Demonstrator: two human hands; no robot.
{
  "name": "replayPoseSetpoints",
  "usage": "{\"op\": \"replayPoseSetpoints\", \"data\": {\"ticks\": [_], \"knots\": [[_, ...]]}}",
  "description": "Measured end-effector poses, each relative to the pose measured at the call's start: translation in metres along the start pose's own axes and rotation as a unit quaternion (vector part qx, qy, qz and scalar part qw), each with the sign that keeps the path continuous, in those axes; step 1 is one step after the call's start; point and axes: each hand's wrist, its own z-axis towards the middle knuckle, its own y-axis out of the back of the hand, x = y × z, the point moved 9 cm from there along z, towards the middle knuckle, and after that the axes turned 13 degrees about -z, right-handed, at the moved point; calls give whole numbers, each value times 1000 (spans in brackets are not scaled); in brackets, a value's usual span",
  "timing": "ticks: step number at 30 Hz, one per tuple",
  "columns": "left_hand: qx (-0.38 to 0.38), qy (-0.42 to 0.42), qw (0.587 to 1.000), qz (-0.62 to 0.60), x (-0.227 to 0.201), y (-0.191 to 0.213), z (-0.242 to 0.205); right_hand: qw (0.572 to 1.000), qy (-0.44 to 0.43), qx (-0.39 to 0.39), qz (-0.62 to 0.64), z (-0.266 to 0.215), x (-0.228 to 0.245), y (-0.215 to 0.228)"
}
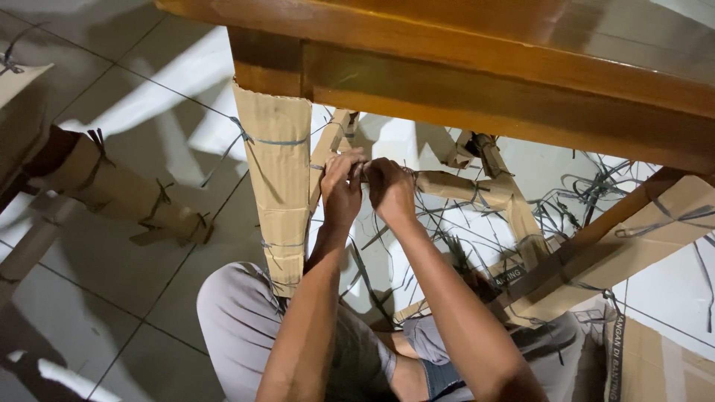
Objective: Unwrapping a wooden stool by removing cardboard protectors and plastic ties.
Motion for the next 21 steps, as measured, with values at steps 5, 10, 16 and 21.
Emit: {"op": "replayPoseSetpoints", "data": {"ticks": [5, 10, 16, 21], "knots": [[-22, 6, 1000, 2, -11, 2, 3, 948, -169, 257, -81, 23, 14, 13], [-27, -4, 1000, 2, -21, 6, -5, 949, -217, 226, -44, 10, -38, -24], [4, -21, 1000, 15, -22, 2, -13, 957, -205, 198, 56, 9, -28, -18], [4, -33, 999, 33, -18, 2, -14, 948, -240, 184, 101, 4, -16, -4]]}}
